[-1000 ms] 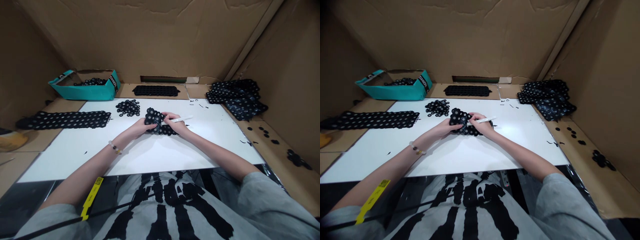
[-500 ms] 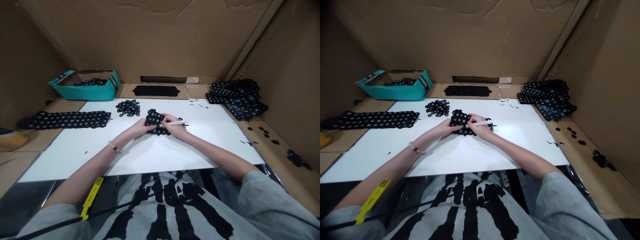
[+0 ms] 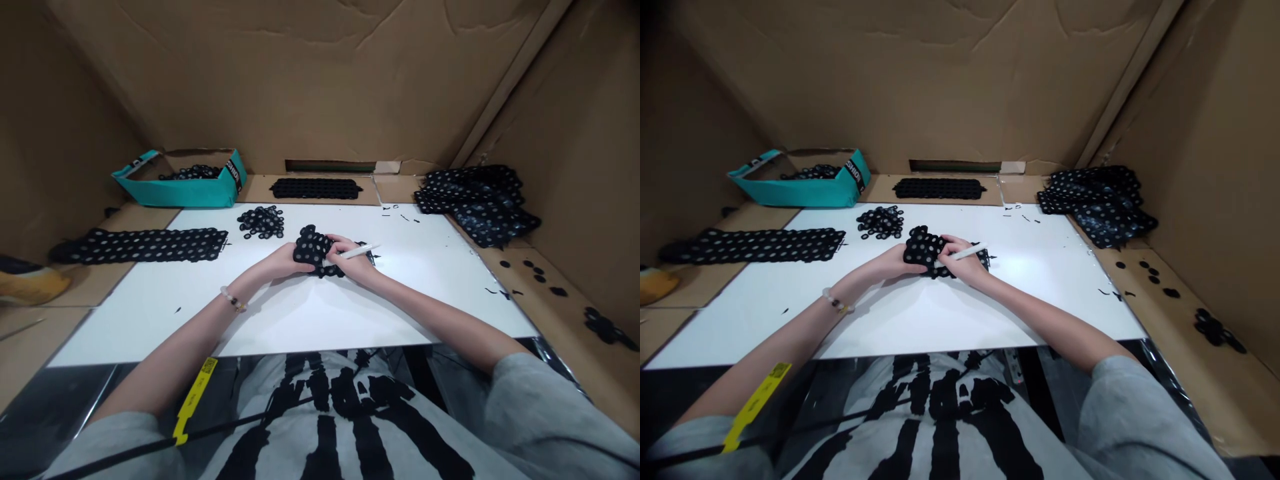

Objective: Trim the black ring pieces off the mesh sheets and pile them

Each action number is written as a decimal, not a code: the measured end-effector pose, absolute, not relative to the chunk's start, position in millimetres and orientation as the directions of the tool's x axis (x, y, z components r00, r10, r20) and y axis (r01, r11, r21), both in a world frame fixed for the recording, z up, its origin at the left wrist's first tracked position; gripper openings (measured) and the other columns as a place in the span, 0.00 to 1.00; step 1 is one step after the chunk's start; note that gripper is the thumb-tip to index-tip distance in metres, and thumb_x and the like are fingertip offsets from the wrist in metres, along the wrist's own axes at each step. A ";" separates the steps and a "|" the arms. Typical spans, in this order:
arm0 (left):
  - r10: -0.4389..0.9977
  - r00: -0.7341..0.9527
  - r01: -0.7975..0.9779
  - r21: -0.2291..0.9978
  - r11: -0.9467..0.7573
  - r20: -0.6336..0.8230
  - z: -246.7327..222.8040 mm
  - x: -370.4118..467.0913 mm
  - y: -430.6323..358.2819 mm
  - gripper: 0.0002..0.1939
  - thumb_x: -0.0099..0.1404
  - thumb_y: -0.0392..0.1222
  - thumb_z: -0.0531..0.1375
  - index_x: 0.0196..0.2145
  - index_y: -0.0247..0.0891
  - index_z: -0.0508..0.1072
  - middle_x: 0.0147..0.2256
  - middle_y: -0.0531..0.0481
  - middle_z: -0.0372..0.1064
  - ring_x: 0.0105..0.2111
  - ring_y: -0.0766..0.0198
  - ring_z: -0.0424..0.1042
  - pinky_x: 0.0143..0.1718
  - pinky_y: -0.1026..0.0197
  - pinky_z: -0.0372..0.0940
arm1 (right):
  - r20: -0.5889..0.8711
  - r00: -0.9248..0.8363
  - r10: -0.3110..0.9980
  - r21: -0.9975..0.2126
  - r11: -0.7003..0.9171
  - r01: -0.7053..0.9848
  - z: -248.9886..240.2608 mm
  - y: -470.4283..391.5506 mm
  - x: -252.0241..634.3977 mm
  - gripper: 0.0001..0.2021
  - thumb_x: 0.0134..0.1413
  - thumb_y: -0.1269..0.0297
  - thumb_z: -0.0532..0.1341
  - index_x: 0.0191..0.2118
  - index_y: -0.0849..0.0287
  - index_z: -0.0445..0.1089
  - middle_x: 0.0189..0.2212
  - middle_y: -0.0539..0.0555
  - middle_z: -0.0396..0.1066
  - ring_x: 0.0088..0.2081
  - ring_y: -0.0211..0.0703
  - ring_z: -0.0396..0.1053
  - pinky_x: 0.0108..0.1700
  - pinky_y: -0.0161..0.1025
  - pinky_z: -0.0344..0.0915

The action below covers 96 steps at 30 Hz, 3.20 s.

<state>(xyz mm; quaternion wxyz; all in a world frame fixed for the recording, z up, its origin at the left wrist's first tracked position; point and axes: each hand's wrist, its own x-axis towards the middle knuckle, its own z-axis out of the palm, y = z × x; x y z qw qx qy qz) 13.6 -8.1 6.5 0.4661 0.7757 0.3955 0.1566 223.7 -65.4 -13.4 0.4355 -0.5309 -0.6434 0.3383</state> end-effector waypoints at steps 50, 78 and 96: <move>0.880 0.444 0.410 0.911 -0.034 -0.167 2.6 29.2 -22.1 0.22 0.48 0.52 0.69 0.36 0.34 0.76 0.36 0.47 0.77 0.38 0.53 0.73 0.42 0.55 0.67 | 0.312 -0.036 0.949 -0.910 0.310 0.274 -9.7 -55.9 236.0 0.10 0.49 0.61 0.60 0.21 0.55 0.65 0.49 0.55 0.73 0.54 0.50 0.68 0.61 0.47 0.56; 0.882 0.422 0.365 0.930 0.048 -0.211 5.2 28.1 -24.3 0.22 0.51 0.53 0.69 0.37 0.34 0.76 0.37 0.44 0.78 0.38 0.54 0.74 0.37 0.58 0.68 | 0.281 0.059 0.958 -0.907 0.245 0.343 -22.6 -59.4 226.3 0.10 0.51 0.57 0.58 0.23 0.54 0.66 0.46 0.54 0.73 0.54 0.51 0.67 0.61 0.48 0.56; 0.779 0.549 0.262 0.947 0.184 -0.303 2.3 24.3 -16.5 0.22 0.47 0.47 0.73 0.39 0.35 0.78 0.41 0.43 0.78 0.41 0.54 0.74 0.45 0.54 0.68 | 0.327 -0.042 0.944 -0.724 0.278 0.631 -19.0 -67.0 215.8 0.08 0.55 0.62 0.59 0.26 0.53 0.66 0.47 0.54 0.74 0.55 0.55 0.62 0.58 0.57 0.56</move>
